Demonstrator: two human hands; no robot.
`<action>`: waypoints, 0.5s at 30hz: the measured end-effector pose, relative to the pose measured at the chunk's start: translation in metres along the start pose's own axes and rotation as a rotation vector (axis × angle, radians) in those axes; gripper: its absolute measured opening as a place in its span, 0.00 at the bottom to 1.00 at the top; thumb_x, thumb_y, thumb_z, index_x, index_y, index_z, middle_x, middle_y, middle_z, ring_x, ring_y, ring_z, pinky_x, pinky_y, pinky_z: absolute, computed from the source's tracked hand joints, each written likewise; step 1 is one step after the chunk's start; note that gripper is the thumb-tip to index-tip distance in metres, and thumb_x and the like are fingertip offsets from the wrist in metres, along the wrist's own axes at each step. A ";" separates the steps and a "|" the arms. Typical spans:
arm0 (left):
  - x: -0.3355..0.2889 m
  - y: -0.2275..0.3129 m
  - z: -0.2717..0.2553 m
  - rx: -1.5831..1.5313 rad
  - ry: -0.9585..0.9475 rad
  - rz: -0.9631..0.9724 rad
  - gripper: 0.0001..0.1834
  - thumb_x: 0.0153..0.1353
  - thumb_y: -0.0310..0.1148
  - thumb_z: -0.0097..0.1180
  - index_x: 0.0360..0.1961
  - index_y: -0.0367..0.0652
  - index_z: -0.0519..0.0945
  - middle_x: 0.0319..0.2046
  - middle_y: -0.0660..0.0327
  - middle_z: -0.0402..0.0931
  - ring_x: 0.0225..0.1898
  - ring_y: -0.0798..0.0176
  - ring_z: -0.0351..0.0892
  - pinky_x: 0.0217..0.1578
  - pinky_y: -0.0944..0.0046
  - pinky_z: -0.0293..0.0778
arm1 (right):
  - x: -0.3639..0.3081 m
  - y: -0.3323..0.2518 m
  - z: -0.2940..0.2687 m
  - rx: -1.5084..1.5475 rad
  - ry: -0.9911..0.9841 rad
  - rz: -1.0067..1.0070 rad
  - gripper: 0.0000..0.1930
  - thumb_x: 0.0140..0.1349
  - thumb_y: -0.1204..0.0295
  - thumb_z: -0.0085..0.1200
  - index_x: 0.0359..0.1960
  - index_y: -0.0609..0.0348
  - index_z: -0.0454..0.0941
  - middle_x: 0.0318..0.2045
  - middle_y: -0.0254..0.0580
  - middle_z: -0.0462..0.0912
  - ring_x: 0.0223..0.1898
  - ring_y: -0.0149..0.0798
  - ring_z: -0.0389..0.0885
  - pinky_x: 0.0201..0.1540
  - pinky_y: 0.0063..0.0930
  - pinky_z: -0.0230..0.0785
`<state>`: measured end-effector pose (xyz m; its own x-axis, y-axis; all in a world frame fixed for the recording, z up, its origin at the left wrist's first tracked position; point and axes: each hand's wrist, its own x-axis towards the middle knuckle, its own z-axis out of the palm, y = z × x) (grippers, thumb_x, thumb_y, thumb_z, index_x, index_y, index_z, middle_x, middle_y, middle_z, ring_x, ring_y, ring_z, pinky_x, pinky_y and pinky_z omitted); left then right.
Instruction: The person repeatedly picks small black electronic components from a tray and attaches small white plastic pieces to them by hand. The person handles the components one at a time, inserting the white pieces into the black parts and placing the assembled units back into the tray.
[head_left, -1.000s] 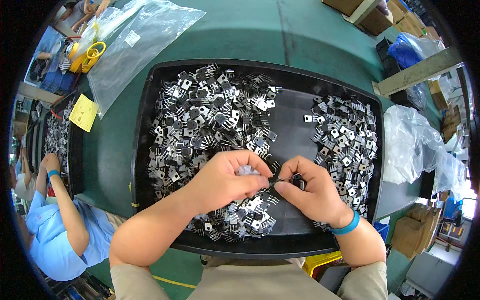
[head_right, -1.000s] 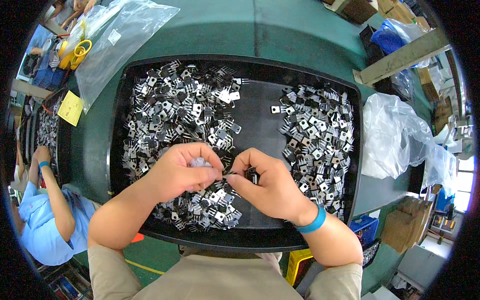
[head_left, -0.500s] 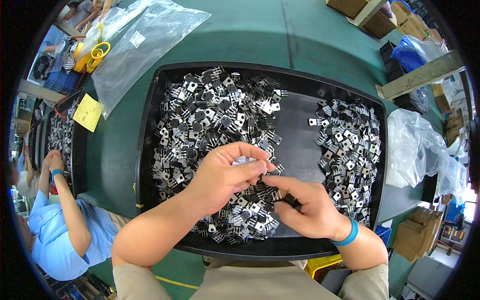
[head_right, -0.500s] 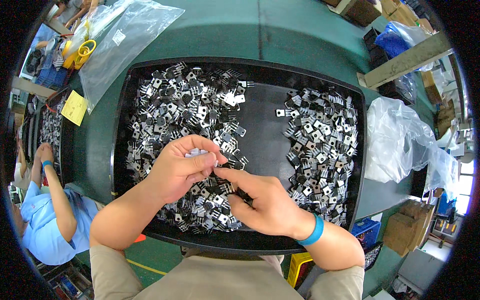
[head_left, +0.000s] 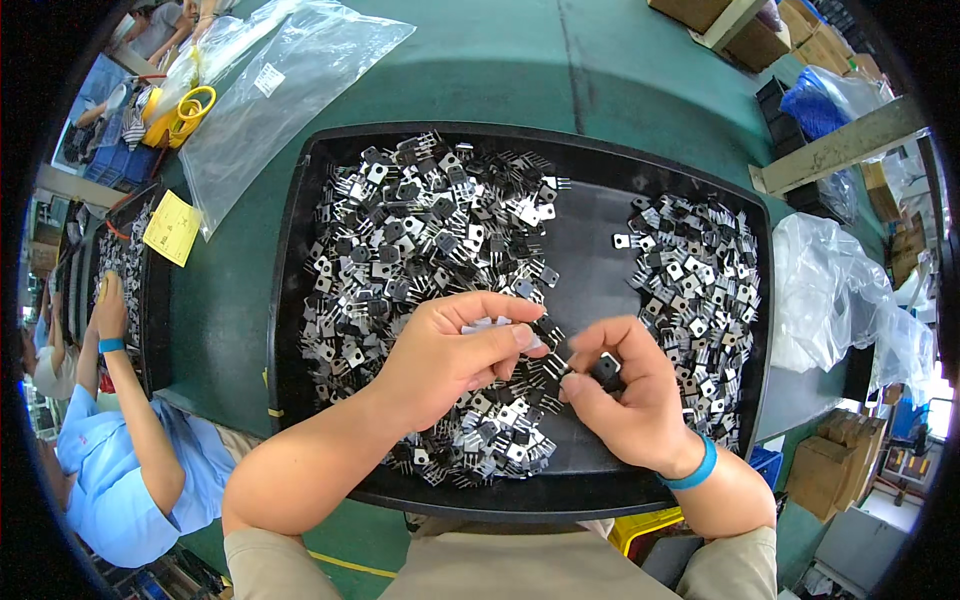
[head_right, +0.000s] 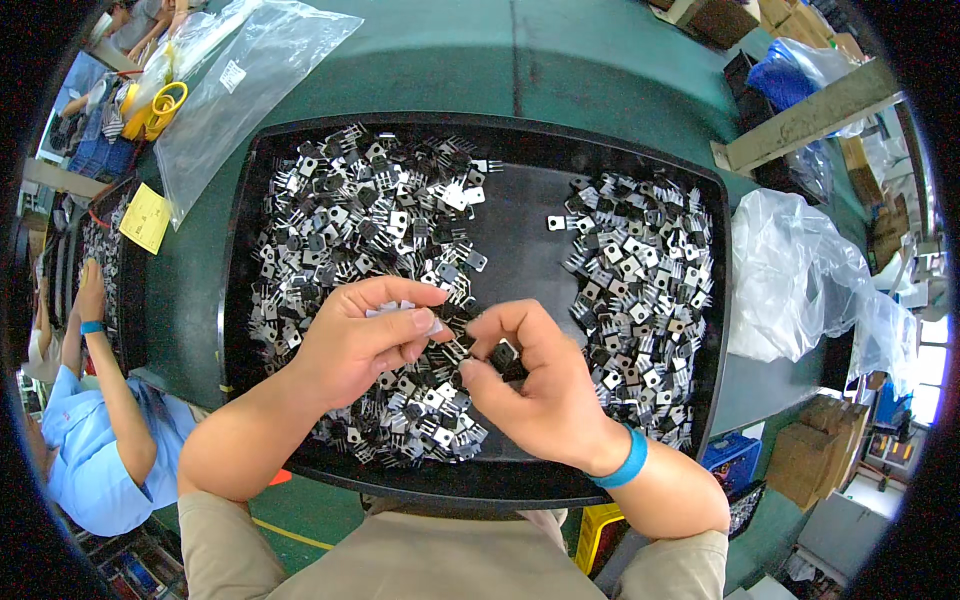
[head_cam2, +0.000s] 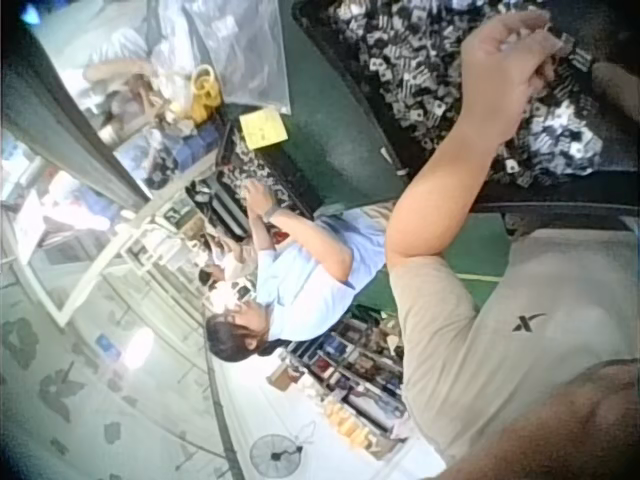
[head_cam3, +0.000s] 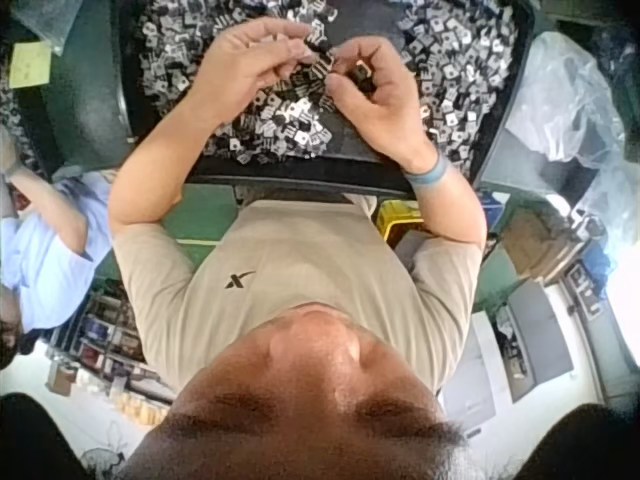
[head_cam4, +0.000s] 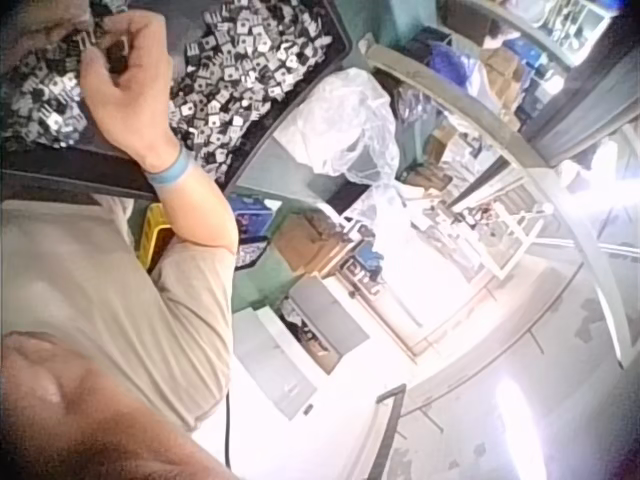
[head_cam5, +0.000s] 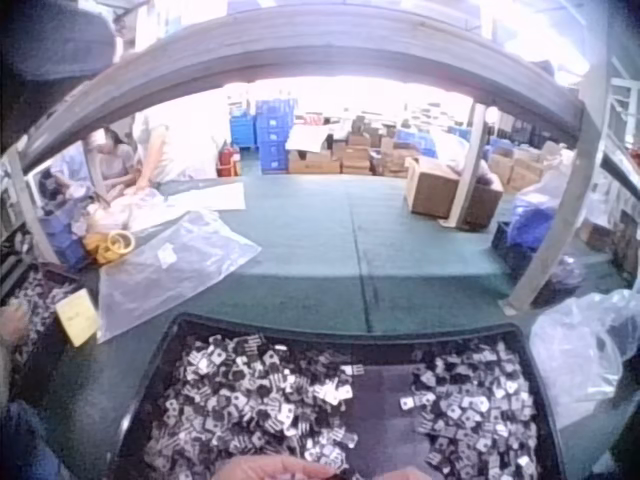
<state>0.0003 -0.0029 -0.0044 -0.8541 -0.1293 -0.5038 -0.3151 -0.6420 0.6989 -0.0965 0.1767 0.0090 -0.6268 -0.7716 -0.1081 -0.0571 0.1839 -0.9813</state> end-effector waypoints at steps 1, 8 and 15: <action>0.000 0.000 0.000 0.002 -0.004 0.004 0.12 0.61 0.24 0.55 0.47 0.35 0.78 0.31 0.58 0.80 0.26 0.77 0.73 0.20 0.81 0.63 | -0.001 0.002 -0.001 -0.035 -0.020 -0.010 0.08 0.56 0.79 0.57 0.37 0.60 0.75 0.24 0.30 0.77 0.24 0.19 0.71 0.26 0.17 0.63; -0.002 0.001 0.000 0.064 -0.040 -0.006 0.13 0.60 0.26 0.57 0.46 0.36 0.79 0.30 0.61 0.80 0.25 0.78 0.71 0.21 0.80 0.62 | 0.001 0.001 0.000 -0.099 -0.064 -0.069 0.06 0.56 0.78 0.59 0.34 0.59 0.74 0.22 0.30 0.77 0.23 0.18 0.70 0.24 0.17 0.63; -0.003 -0.001 -0.001 0.091 -0.053 0.004 0.12 0.59 0.25 0.57 0.45 0.37 0.80 0.30 0.61 0.80 0.24 0.77 0.70 0.19 0.78 0.59 | 0.000 -0.001 0.001 -0.088 -0.059 -0.030 0.06 0.56 0.78 0.59 0.34 0.60 0.75 0.22 0.31 0.78 0.24 0.19 0.71 0.25 0.18 0.63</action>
<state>0.0034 -0.0023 -0.0039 -0.8753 -0.0899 -0.4751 -0.3461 -0.5696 0.7455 -0.0956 0.1757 0.0094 -0.5770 -0.8118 -0.0902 -0.1450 0.2105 -0.9668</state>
